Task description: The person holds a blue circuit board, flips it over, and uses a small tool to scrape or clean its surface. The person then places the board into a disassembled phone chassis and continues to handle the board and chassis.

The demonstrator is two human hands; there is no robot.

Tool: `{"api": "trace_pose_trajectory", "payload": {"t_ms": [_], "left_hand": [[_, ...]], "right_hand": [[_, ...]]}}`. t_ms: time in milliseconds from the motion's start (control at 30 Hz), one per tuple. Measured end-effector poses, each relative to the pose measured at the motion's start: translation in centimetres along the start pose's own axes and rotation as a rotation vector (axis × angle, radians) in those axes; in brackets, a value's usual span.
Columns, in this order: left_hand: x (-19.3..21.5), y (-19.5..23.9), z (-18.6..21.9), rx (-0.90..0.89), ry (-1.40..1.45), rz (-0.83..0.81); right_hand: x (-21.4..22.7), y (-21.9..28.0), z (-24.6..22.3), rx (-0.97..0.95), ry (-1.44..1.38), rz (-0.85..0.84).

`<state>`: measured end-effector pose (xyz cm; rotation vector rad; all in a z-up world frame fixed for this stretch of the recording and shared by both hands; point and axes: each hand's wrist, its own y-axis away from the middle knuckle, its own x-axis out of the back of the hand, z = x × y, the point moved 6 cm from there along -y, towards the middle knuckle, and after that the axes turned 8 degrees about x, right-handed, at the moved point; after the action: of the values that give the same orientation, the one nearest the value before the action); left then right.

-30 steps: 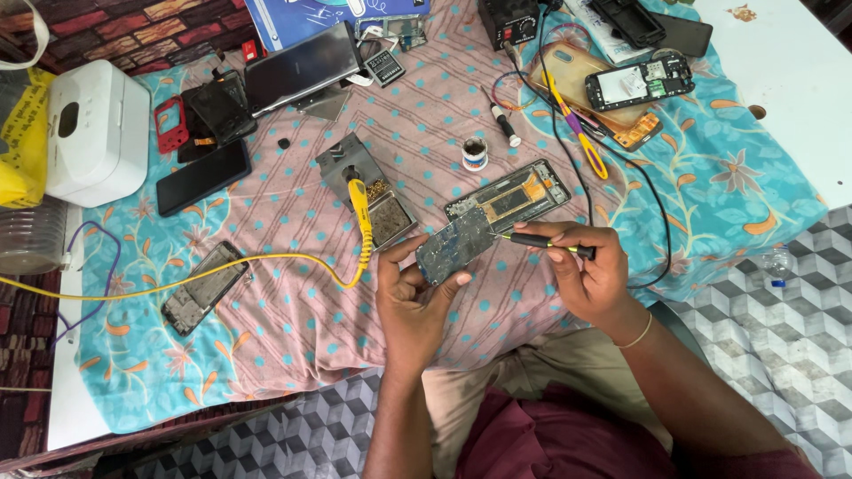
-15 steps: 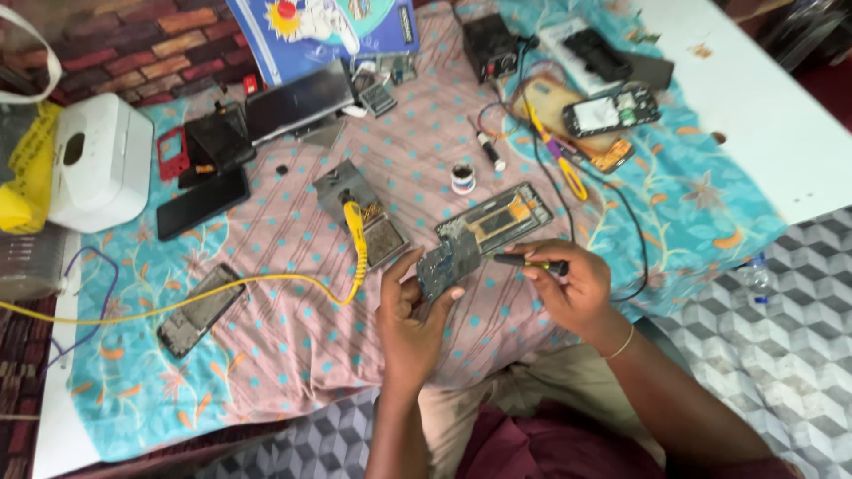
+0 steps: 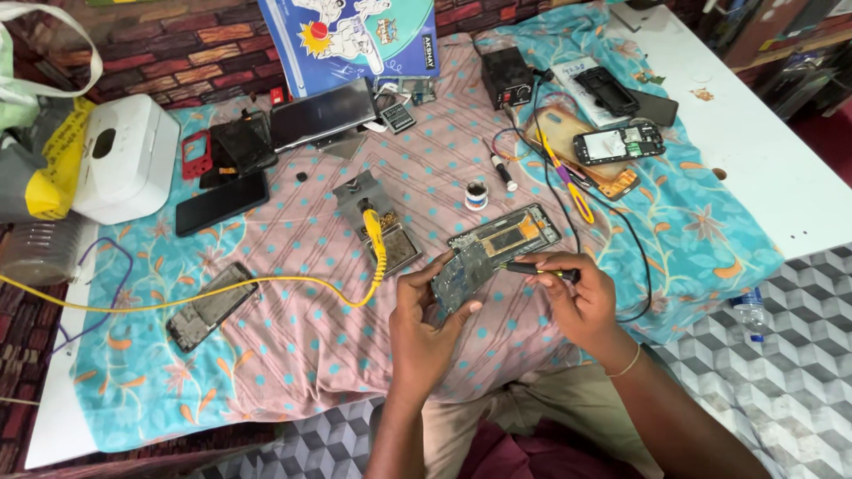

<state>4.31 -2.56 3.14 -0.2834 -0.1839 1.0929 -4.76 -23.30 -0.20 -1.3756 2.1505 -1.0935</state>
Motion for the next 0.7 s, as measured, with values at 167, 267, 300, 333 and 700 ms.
{"api": "trace_pose_trajectory", "payload": {"t_ms": [167, 267, 300, 333, 700], "left_hand": [[0.2, 0.0, -0.1, 0.029, -0.005, -0.051], [0.3, -0.1, 0.0, 0.012, -0.003, -0.064], [0.3, 0.1, 0.0, 0.011, -0.007, -0.064], [0.2, 0.1, 0.0, 0.003, -0.013, -0.063], [0.0, -0.5, 0.1, 0.084, -0.022, -0.073]], "right_hand": [[0.0, -0.4, 0.3, -0.059, -0.080, -0.016], [0.1, -0.7, 0.1, -0.076, -0.154, -0.018], [0.2, -0.6, 0.0, -0.091, -0.161, -0.015], [0.2, -0.7, 0.0, -0.099, -0.167, -0.011], [-0.1, -1.8, -0.7, -0.028, -0.160, -0.034]]}}
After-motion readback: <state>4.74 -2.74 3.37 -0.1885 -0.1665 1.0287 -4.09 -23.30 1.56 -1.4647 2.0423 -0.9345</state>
